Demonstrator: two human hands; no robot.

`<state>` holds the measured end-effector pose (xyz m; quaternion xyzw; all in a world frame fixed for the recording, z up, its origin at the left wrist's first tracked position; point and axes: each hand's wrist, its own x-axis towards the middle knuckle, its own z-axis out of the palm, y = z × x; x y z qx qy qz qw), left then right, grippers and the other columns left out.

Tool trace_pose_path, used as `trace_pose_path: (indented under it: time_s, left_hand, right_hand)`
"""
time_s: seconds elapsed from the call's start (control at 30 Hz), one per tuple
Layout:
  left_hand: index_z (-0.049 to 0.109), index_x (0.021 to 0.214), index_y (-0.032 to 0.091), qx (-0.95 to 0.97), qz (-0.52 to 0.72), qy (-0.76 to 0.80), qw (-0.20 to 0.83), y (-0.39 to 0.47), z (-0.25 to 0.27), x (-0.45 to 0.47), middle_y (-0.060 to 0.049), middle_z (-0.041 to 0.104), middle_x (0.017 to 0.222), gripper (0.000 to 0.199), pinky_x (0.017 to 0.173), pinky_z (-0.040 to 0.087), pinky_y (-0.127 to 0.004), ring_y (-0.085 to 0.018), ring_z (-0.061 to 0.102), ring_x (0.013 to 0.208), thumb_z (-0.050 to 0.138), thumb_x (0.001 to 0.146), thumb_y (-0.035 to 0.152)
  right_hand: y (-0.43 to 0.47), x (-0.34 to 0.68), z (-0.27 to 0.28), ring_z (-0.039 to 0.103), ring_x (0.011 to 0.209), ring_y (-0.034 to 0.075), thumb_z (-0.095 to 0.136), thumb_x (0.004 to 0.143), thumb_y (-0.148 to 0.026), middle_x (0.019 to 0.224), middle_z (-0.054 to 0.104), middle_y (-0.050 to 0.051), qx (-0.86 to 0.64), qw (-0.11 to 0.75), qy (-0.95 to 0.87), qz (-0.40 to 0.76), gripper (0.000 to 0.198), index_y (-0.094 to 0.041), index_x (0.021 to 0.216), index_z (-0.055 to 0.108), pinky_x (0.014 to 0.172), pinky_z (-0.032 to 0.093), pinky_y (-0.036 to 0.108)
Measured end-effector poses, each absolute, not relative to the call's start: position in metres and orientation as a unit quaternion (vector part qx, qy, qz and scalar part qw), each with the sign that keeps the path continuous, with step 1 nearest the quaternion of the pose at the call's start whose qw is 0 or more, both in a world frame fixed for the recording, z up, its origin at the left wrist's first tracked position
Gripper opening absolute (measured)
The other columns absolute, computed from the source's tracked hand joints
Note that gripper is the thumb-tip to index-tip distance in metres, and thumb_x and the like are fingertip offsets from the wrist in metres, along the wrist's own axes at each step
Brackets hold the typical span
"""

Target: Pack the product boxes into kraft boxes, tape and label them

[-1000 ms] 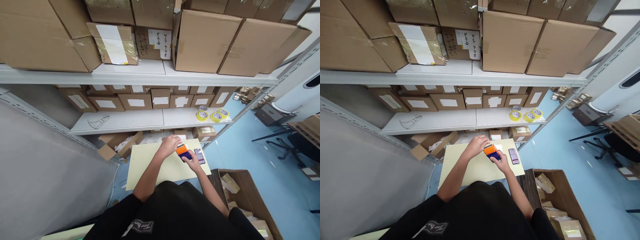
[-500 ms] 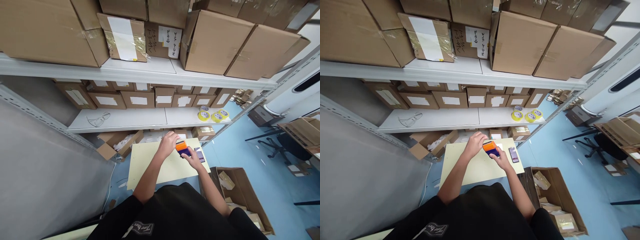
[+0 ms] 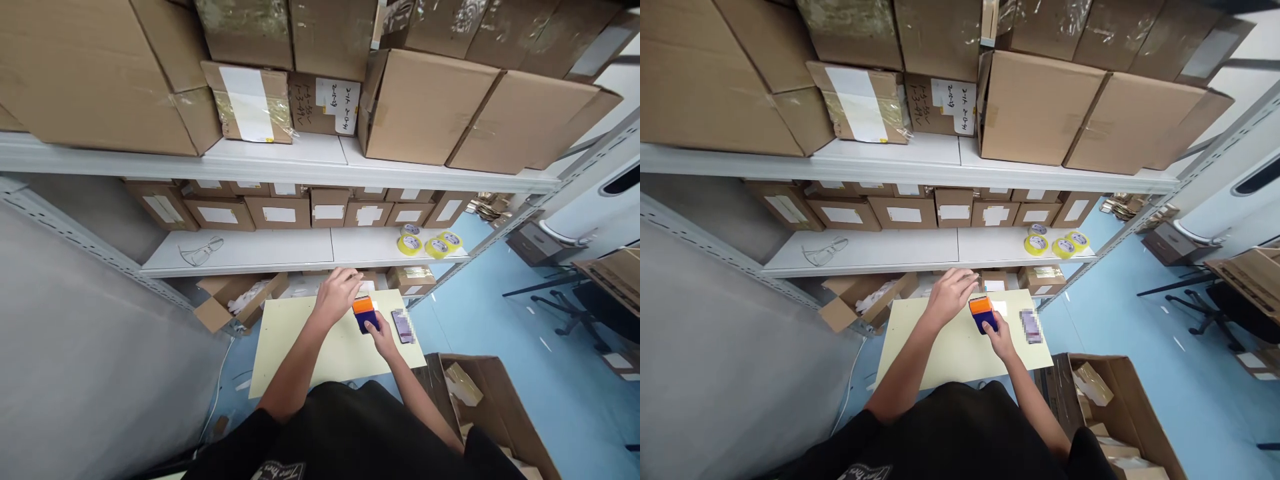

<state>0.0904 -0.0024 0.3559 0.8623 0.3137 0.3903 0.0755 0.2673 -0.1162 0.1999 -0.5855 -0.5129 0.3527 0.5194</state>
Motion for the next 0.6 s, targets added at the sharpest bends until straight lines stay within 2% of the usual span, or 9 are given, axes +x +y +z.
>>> trace_pose_path:
  time_s: [0.1, 0.2, 0.3, 0.37, 0.43, 0.53, 0.6]
  left_hand:
    - [0.075, 0.123, 0.025, 0.830, 0.431, 0.350, 0.049, -0.004, 0.351, 0.107, -0.009, 0.070, 0.132, 0.029, 0.094, 0.058, -0.038, -0.024, 0.066, 0.113, 0.052, 0.105, 0.024]
    - [0.077, 0.115, 0.025, 0.820, 0.436, 0.369, 0.031, 0.000, 0.354, 0.118, -0.012, 0.054, 0.155, 0.027, 0.094, 0.059, -0.042, -0.027, 0.066, 0.119, 0.053, 0.105, 0.027]
    - [0.076, 0.113, 0.025, 0.835, 0.419, 0.356, 0.023, -0.001, 0.358, 0.128, -0.011, 0.045, 0.164, 0.025, 0.098, 0.058, -0.047, -0.030, 0.064, 0.126, 0.053, 0.104, 0.029]
    - [0.073, 0.124, 0.025, 0.844, 0.405, 0.351, 0.033, -0.008, 0.355, 0.135, -0.012, 0.044, 0.165, 0.029, 0.103, 0.056, -0.050, -0.032, 0.061, 0.132, 0.052, 0.104, 0.028]
    - [0.063, 0.140, 0.025, 0.841, 0.393, 0.368, 0.052, -0.019, 0.346, 0.144, -0.014, 0.041, 0.166, 0.038, 0.107, 0.054, -0.049, -0.032, 0.059, 0.137, 0.049, 0.105, 0.028]
    - [0.035, 0.163, 0.021, 0.813, 0.393, 0.424, 0.072, -0.033, 0.326, 0.155, -0.018, 0.033, 0.170, 0.060, 0.106, 0.056, -0.045, -0.033, 0.059, 0.139, 0.048, 0.105, 0.030]
    - [0.017, 0.168, 0.021, 0.790, 0.403, 0.456, 0.070, -0.039, 0.317, 0.158, -0.020, 0.029, 0.171, 0.072, 0.101, 0.058, -0.043, -0.032, 0.061, 0.137, 0.048, 0.105, 0.030]
  right_hand:
    - [-0.104, 0.283, 0.203, 0.061, 0.081, 0.021, 0.065, 0.093, -0.058, 0.092, 0.067, 0.004, -0.592, 0.534, -0.506, 0.330, 0.038, -0.022, 0.103, 0.065, 0.074, 0.053, 0.033]
    - [-0.096, 0.294, 0.202, 0.057, 0.075, 0.020, 0.066, 0.092, -0.058, 0.085, 0.065, 0.001, -0.609, 0.538, -0.487, 0.320, 0.036, -0.022, 0.097, 0.064, 0.068, 0.049, 0.030]
    - [-0.090, 0.302, 0.202, 0.056, 0.072, 0.020, 0.067, 0.091, -0.059, 0.082, 0.065, 0.001, -0.623, 0.539, -0.473, 0.312, 0.036, -0.022, 0.095, 0.064, 0.066, 0.048, 0.030]
    - [-0.085, 0.308, 0.207, 0.058, 0.073, 0.021, 0.066, 0.092, -0.059, 0.083, 0.068, 0.002, -0.623, 0.539, -0.473, 0.313, 0.037, -0.022, 0.097, 0.065, 0.067, 0.049, 0.031]
    - [-0.078, 0.314, 0.214, 0.061, 0.074, 0.022, 0.065, 0.093, -0.059, 0.085, 0.070, 0.003, -0.617, 0.540, -0.480, 0.312, 0.037, -0.023, 0.100, 0.066, 0.068, 0.050, 0.032]
    - [-0.063, 0.330, 0.225, 0.062, 0.074, 0.023, 0.063, 0.094, -0.059, 0.085, 0.071, 0.005, -0.616, 0.535, -0.499, 0.294, 0.037, -0.023, 0.100, 0.065, 0.068, 0.050, 0.033]
    - [-0.047, 0.346, 0.228, 0.062, 0.073, 0.024, 0.061, 0.095, -0.059, 0.084, 0.071, 0.006, -0.626, 0.527, -0.508, 0.269, 0.036, -0.023, 0.100, 0.064, 0.067, 0.049, 0.033]
